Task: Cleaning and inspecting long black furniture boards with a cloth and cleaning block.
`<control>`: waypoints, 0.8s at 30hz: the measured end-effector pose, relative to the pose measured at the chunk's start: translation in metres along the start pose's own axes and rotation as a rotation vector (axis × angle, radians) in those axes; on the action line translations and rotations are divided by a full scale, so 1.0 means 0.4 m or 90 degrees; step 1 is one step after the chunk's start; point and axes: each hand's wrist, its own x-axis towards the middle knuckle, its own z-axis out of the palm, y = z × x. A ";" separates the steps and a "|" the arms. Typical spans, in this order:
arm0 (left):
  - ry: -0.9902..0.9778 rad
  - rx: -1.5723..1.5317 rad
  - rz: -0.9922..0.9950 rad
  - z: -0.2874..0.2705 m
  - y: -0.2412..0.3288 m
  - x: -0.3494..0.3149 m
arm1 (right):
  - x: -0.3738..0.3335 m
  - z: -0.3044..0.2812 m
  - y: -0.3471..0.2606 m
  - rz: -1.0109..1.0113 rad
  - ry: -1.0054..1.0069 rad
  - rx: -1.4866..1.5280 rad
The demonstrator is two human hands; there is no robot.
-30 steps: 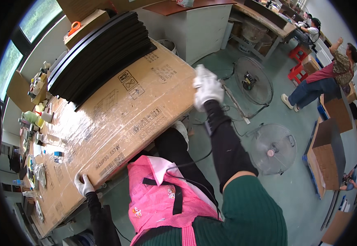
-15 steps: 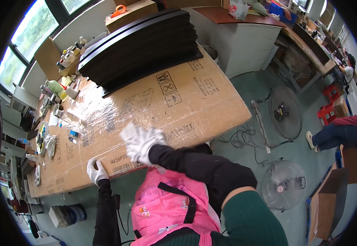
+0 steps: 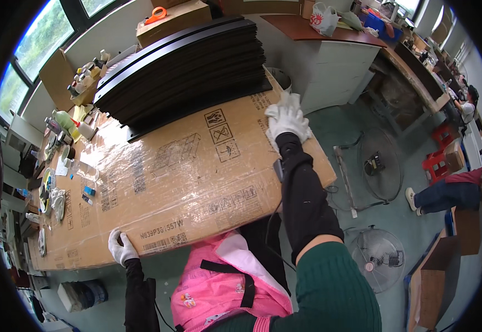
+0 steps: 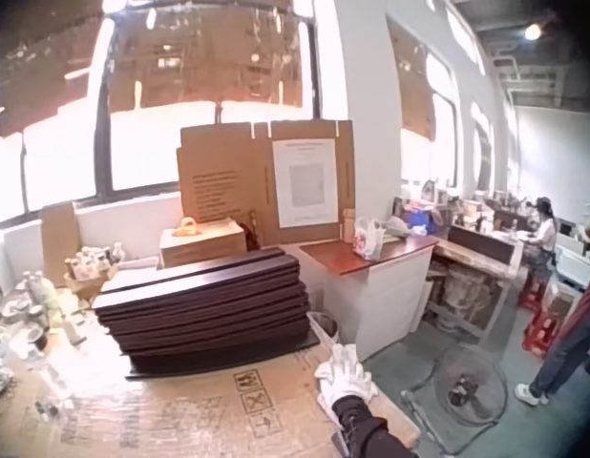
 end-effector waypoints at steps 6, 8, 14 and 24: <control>-0.007 0.004 0.001 0.003 0.034 0.004 | -0.173 -0.030 0.254 0.070 -0.023 0.000; 0.008 0.014 0.023 -0.001 0.016 0.007 | -0.255 -0.052 0.273 0.069 -0.025 -0.009; -0.005 0.005 0.044 0.010 0.010 0.004 | -0.545 -0.030 0.484 0.036 0.119 0.333; 0.003 -0.151 0.099 0.075 0.075 -0.021 | -1.019 -0.099 0.891 0.376 -0.310 1.526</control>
